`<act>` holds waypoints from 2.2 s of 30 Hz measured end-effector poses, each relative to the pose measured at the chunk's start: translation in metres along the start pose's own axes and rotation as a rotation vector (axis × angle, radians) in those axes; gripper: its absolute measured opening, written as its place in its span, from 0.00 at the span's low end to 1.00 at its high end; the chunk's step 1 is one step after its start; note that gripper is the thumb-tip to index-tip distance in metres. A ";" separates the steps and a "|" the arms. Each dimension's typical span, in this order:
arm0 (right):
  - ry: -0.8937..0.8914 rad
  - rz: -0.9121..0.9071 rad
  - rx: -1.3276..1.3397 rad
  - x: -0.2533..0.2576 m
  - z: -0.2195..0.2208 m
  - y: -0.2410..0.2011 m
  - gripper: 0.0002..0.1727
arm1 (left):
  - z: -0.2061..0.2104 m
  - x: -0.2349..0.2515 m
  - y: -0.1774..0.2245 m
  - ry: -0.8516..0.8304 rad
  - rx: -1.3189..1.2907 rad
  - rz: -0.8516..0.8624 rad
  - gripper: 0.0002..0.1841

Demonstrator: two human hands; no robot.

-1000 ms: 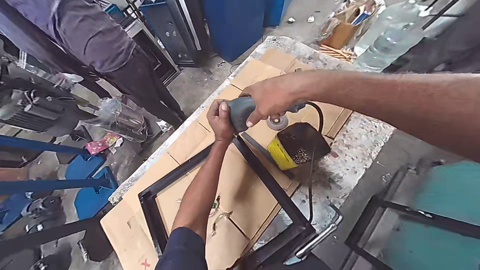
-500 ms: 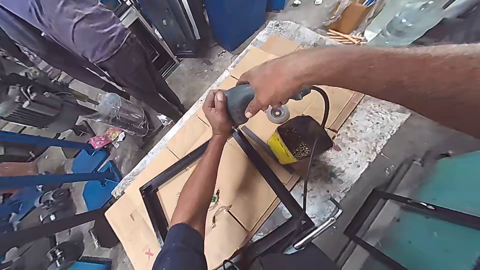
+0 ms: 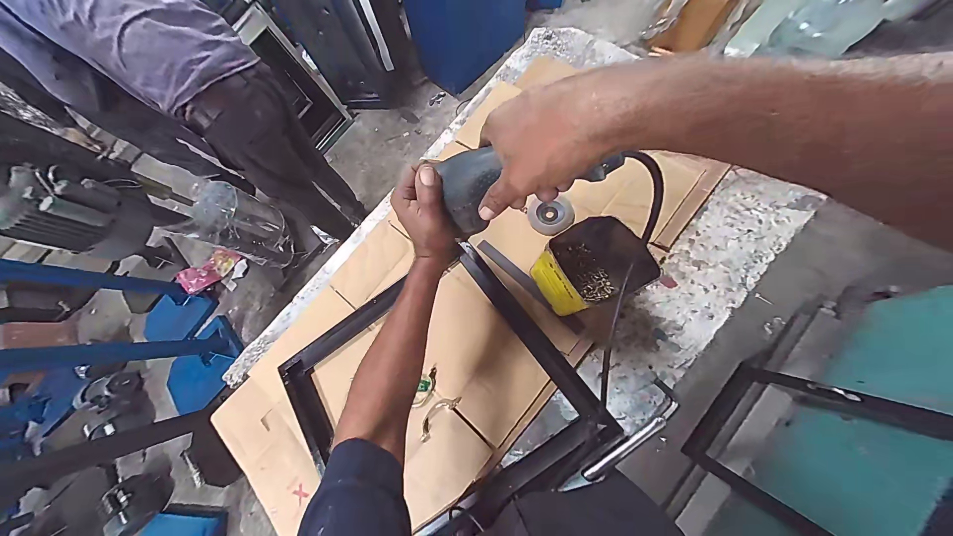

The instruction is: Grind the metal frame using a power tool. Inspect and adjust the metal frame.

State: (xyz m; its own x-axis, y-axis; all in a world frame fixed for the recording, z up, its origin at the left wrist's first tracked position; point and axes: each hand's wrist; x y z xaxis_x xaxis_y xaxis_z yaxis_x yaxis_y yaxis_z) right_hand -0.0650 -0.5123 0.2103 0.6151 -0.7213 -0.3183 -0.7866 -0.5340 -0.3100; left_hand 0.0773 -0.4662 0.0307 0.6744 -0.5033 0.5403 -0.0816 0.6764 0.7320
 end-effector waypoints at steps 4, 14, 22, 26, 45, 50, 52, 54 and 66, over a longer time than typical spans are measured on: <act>0.072 0.014 0.023 -0.026 -0.008 -0.004 0.22 | 0.006 0.000 0.021 -0.036 -0.039 0.011 0.23; 0.009 0.048 -0.051 -0.104 0.004 -0.002 0.23 | 0.015 -0.068 0.076 -0.056 -0.077 -0.102 0.22; -0.077 0.067 -0.112 -0.148 0.022 0.011 0.25 | 0.020 -0.120 0.096 -0.098 -0.114 -0.169 0.24; -0.098 0.058 -0.159 -0.155 0.026 0.013 0.27 | 0.022 -0.131 0.095 -0.097 -0.141 -0.201 0.23; -0.066 0.065 -0.099 -0.156 0.049 0.027 0.26 | 0.005 -0.150 0.079 -0.198 0.038 -0.133 0.30; -0.143 0.165 0.163 -0.153 0.059 0.033 0.24 | 0.010 -0.152 0.066 -0.093 -0.029 -0.192 0.34; -0.171 0.174 0.201 -0.149 0.059 0.036 0.25 | 0.011 -0.153 0.065 -0.095 -0.034 -0.199 0.34; -0.178 0.173 0.185 -0.147 0.058 0.036 0.25 | 0.013 -0.152 0.067 -0.100 -0.039 -0.176 0.34; -0.154 0.091 0.015 -0.138 0.055 0.041 0.18 | 0.015 -0.164 0.084 -0.116 0.029 -0.102 0.29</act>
State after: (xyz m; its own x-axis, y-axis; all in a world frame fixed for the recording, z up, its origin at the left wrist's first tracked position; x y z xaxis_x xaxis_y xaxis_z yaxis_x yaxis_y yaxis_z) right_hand -0.1791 -0.4104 0.1917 0.5437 -0.6893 -0.4789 -0.8390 -0.4622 -0.2872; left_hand -0.0509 -0.3350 0.0104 0.5913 -0.6285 0.5053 -0.0392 0.6034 0.7965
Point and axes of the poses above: each hand's wrist, its own x-axis towards the middle knuckle, its own z-axis out of the palm, y = z × x, and after that the axes turned 13 degrees about y, right-handed
